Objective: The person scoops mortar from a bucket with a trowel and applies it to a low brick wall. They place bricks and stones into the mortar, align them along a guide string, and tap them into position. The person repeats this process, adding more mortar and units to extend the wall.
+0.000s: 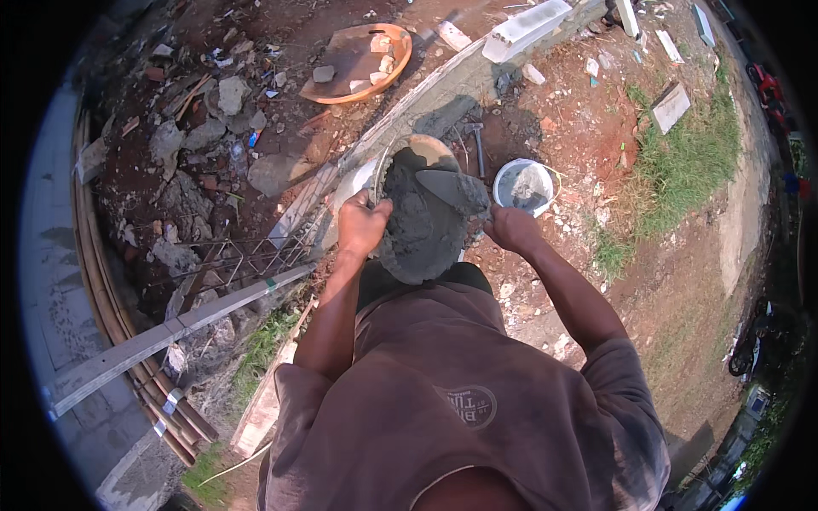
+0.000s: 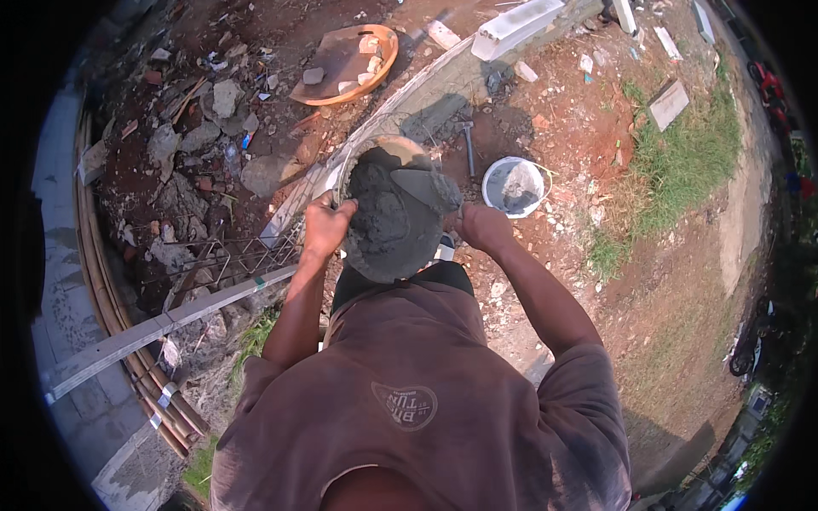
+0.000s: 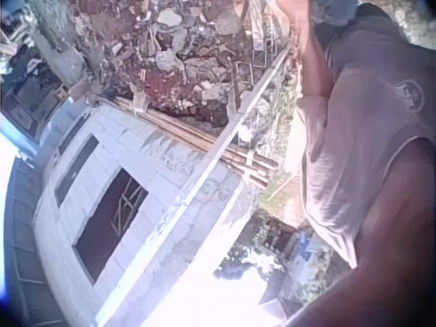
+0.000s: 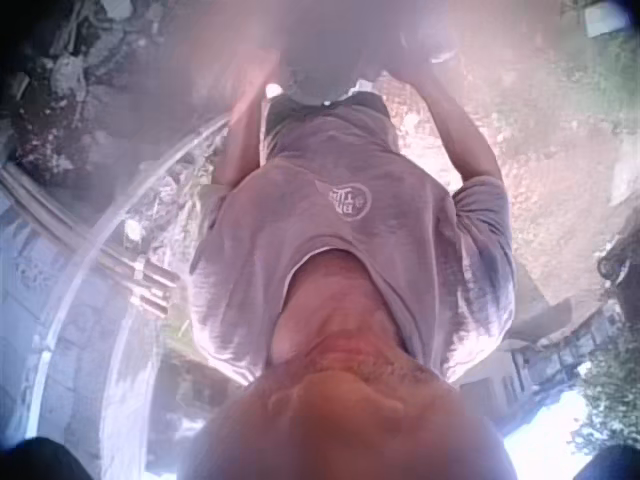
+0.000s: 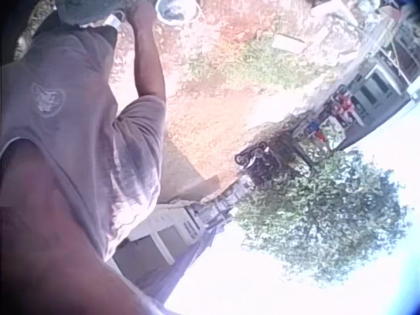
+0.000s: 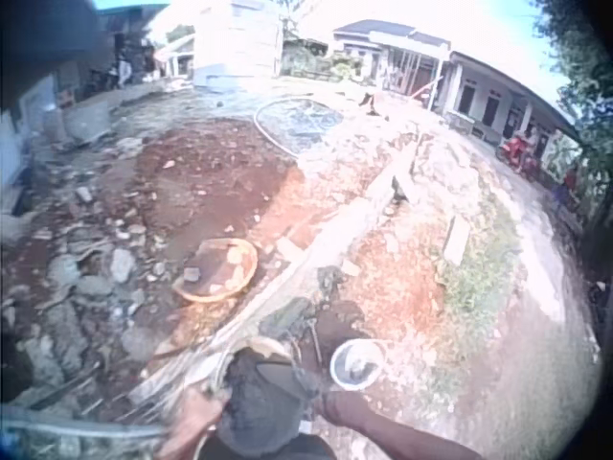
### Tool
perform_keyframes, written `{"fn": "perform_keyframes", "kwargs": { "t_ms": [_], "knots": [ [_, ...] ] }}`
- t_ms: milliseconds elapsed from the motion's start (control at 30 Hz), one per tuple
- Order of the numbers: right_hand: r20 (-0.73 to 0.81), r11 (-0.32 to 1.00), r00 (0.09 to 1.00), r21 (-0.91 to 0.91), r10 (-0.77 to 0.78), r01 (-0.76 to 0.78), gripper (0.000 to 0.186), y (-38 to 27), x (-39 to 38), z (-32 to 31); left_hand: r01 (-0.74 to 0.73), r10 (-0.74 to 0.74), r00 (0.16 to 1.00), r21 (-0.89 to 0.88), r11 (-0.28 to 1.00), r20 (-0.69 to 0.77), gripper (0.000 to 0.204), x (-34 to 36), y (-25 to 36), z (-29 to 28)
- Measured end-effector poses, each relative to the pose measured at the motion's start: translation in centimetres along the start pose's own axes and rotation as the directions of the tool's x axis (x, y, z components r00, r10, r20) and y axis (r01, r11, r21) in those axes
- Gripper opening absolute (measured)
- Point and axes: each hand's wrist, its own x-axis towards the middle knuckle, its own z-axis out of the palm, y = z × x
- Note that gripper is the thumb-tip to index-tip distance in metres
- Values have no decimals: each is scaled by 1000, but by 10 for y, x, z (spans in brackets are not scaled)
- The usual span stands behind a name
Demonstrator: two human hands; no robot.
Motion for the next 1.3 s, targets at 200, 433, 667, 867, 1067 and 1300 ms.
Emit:
{"fn": "perform_keyframes", "kwargs": {
  "t_ms": [200, 433, 667, 867, 1067, 1300],
  "knots": [
    [257, 982, 964, -153, -71, 113, 34, 27, 44, 47, 135, -141, 973, -43, 990, -183, 31, -35, -24, 58],
    [582, 945, 752, 93, -308, 315, 42, 22, 4, 63, 194, -283, 886, -263, 945, -367, 27, -90, -51, 120],
    [609, 913, 682, 313, -405, 262, 37, 37, 3, 116, 387, -496, 803, -344, 855, -330, 32, -138, -106, 115],
    [790, 932, 553, 356, -264, -64, 33, 24, 32, 113, 416, -625, 700, -515, 750, -346, 26, -160, -141, 117],
    [755, 939, 624, 330, -200, -98, 35, 18, 76, 106, 390, -682, 622, -602, 696, -386, 26, -168, -225, 143],
    [518, 911, 759, 108, -394, 399, 41, 28, 259, 130, 415, -762, 451, -647, 640, -465, 33, -146, -298, 185]
  ]
}}
